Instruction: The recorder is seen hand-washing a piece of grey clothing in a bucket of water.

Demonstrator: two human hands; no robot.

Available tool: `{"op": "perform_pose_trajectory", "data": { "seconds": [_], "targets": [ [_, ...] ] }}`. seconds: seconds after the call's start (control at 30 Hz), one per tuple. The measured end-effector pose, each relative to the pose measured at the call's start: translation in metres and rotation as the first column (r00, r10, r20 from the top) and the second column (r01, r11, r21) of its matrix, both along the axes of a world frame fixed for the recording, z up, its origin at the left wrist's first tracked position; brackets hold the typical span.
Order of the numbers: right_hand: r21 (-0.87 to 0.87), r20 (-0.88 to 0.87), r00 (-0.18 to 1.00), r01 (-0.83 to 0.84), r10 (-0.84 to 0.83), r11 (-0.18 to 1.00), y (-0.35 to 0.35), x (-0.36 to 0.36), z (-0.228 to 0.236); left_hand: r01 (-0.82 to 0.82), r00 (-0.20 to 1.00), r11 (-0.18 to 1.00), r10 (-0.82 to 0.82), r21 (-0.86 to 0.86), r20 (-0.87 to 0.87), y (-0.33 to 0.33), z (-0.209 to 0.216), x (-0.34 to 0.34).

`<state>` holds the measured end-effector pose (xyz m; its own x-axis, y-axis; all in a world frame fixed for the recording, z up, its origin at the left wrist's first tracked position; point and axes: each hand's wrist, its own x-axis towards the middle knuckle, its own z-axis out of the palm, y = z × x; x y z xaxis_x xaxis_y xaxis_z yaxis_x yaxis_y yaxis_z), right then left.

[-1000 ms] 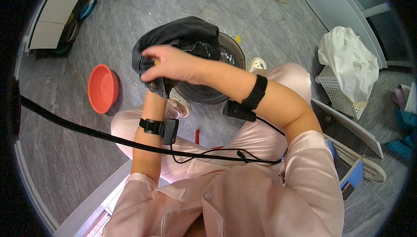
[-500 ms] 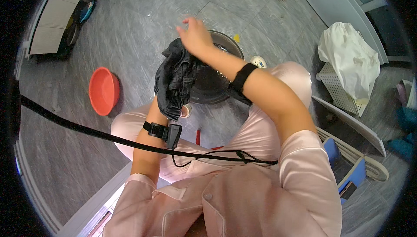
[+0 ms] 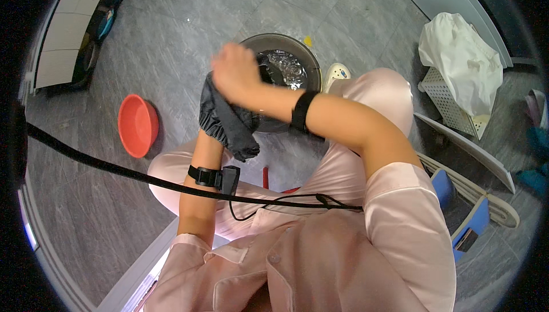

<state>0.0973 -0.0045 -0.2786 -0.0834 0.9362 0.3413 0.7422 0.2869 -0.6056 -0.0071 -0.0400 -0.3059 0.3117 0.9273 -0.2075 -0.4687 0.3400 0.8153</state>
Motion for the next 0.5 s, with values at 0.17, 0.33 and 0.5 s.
{"op": "perform_pose_trajectory", "data": {
  "seconds": [0.17,0.33,0.5],
  "targets": [
    [-0.112,-0.056,0.873,-0.487,0.484,0.866,-0.048,-0.017,0.052,-0.017,0.974,0.991,0.048,0.136,-0.222,-0.006,-0.006,-0.022],
    [0.027,0.001,0.993,0.122,-0.122,0.992,0.016,0.010,-0.015,0.047,0.959,0.979,0.011,0.197,-0.283,-0.001,-0.012,0.007],
    [0.168,-0.097,0.910,-0.383,0.402,0.908,-0.073,-0.032,0.042,0.011,0.944,0.979,0.058,0.205,-0.326,-0.007,-0.014,-0.018]
  ]
}}
